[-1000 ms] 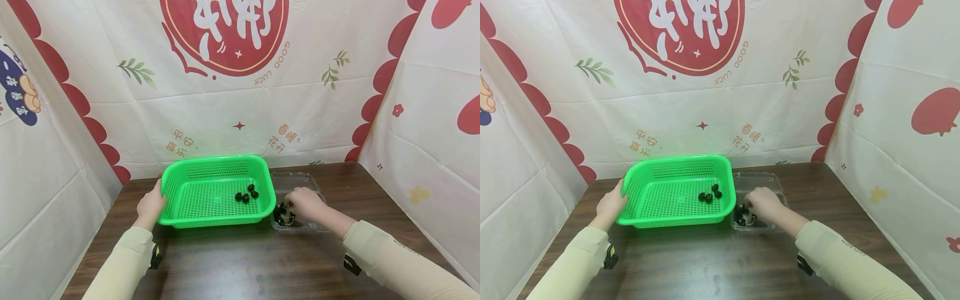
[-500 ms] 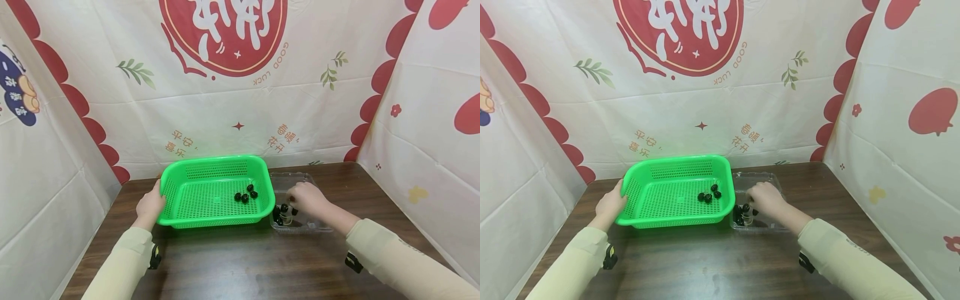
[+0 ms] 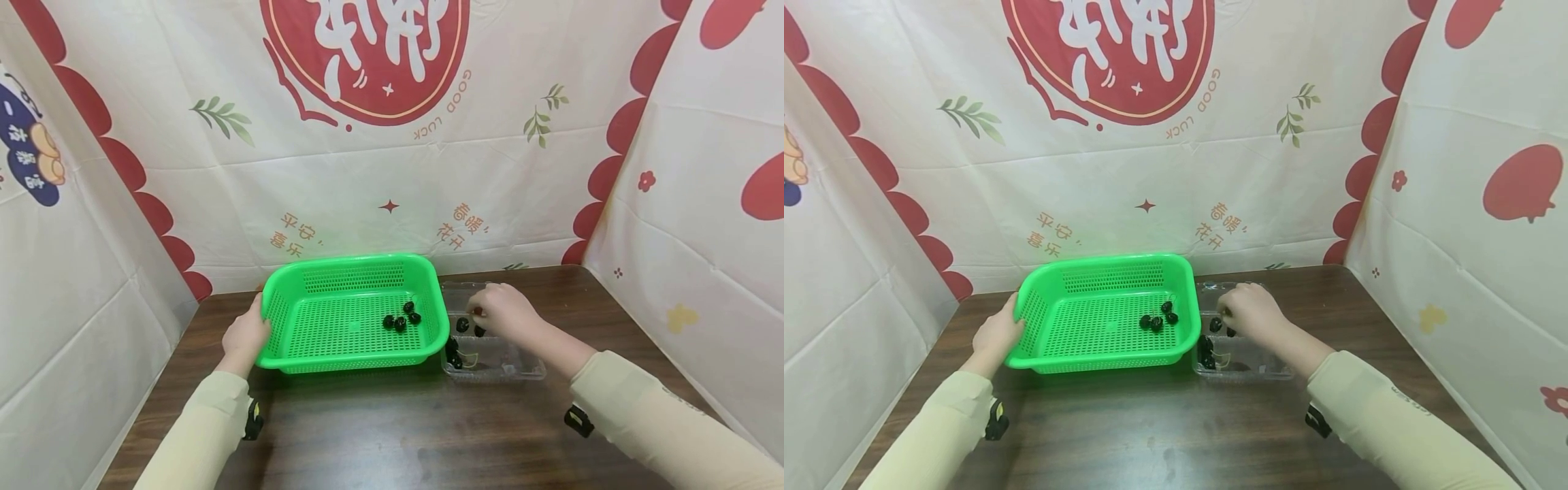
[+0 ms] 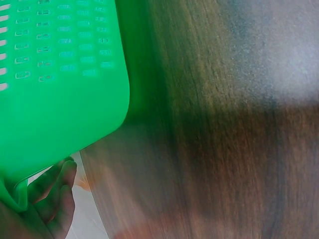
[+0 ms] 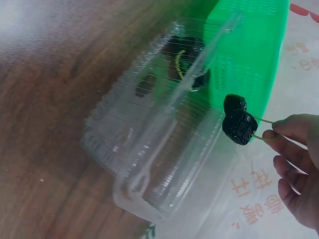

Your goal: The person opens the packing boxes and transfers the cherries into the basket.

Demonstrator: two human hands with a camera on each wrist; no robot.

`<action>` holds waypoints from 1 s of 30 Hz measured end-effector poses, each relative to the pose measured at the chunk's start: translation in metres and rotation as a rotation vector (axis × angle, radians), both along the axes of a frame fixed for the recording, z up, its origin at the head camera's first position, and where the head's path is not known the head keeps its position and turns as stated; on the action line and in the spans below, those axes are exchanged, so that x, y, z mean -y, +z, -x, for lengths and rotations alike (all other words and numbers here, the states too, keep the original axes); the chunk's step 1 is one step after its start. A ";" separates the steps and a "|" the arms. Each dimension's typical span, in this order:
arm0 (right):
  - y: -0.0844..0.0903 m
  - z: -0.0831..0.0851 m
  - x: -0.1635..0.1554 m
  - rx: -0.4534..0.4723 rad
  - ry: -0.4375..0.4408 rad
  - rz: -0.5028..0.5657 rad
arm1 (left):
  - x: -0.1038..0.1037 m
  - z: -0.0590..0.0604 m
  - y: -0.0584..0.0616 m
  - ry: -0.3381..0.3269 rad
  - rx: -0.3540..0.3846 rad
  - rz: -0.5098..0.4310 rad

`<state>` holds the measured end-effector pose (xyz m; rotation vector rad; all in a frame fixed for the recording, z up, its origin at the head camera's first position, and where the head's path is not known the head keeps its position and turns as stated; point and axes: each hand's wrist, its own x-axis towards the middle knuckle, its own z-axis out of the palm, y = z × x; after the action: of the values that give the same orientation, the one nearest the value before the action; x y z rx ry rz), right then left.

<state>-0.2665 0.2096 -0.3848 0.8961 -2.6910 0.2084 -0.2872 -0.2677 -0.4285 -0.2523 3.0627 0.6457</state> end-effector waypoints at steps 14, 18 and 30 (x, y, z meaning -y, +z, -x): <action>0.020 0.002 0.006 -0.112 0.019 0.050 | 0.000 0.000 0.000 -0.006 -0.004 -0.003; 0.025 0.005 0.010 -0.113 0.017 0.065 | 0.002 0.000 -0.001 -0.004 -0.006 -0.002; 0.028 0.009 0.024 -0.227 0.070 0.154 | 0.002 0.001 -0.002 -0.001 -0.007 -0.005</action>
<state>-0.2757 0.1853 -0.3570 0.9087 -2.4027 0.3054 -0.2882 -0.2694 -0.4306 -0.2485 3.0675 0.6552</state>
